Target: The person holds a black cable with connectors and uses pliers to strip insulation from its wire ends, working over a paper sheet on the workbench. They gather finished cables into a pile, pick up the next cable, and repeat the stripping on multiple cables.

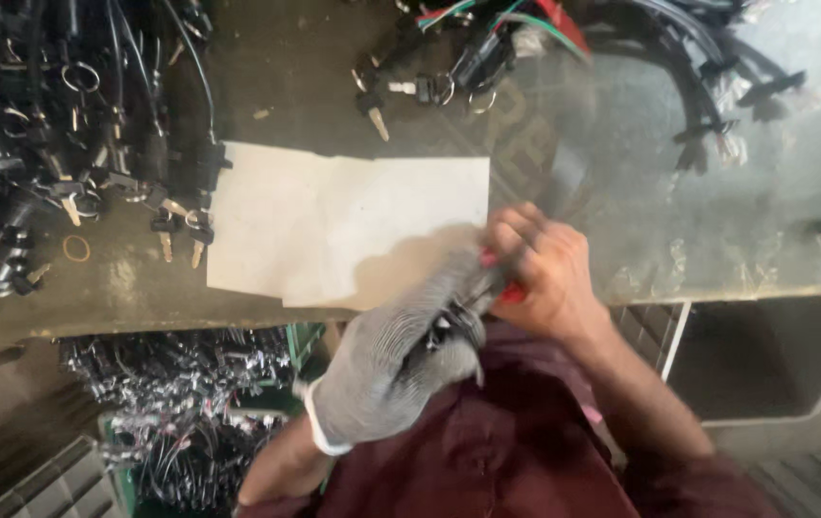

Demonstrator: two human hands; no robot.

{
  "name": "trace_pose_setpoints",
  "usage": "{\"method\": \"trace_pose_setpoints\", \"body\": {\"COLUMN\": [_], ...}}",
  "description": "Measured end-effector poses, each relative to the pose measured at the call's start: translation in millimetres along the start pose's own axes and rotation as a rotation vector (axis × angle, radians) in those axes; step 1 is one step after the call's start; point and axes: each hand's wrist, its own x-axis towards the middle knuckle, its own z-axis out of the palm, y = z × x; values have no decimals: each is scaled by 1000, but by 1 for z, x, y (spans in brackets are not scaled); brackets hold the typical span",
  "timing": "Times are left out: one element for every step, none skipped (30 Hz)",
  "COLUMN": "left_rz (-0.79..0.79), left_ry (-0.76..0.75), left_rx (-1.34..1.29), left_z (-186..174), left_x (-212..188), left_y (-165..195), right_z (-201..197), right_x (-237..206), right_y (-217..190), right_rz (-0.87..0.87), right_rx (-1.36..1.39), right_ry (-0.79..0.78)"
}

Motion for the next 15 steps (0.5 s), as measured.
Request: {"method": "trace_pose_setpoints", "body": {"left_rz": [-49, -54, -42, -29, -32, -39, -43, 6, 52, 92, 79, 71, 63, 60, 69], "left_ry": [-127, -114, -94, -82, -59, -32, -8, 39, 90, 142, 210, 275, 346, 332, 314], "left_rx": [-226, -241, -245, -247, -207, -171, -133, -48, 34, 115, 399, 685, 972, 977, 984], "left_z": [-2, -3, -3, -2, -1, 2, 4, 5, 7, 9, 11, 13, 14, 15, 14], "left_x": [-1, -2, -2, -3, -5, -6, -7, -7, -8, -8, -7, -4, -1, 0, 2], "left_y": [3, 5, 4, 4, 3, 3, 2, 1, 1, 0, -1, -4, -7, -9, -13], "right_z": [1, 3, 4, 5, 6, 6, 6, 5, 4, 2, 1, 1, 1, 2, 3], "right_x": [0, 0, 0, 1, 1, 2, 2, 2, 2, 2, 1, -1, -2, -2, -2], "right_y": [6, 10, 15, 18, 20, 20, 18, 14, 10, 5, 0, -6, -9, -11, -10], "right_rz": [-81, -74, -86, -92, -71, -49, -28, -22, -19, -12, 53, 113, 166, 165, 166], "right_rx": [62, 99, 131, 159, 151, 147, 139, 134, 133, 134, 98, 58, 15, -41, -102], "right_ry": [7, -24, -49, -66, -84, -109, -130, -109, -92, -80, -108, -131, -154, -136, -106]}}
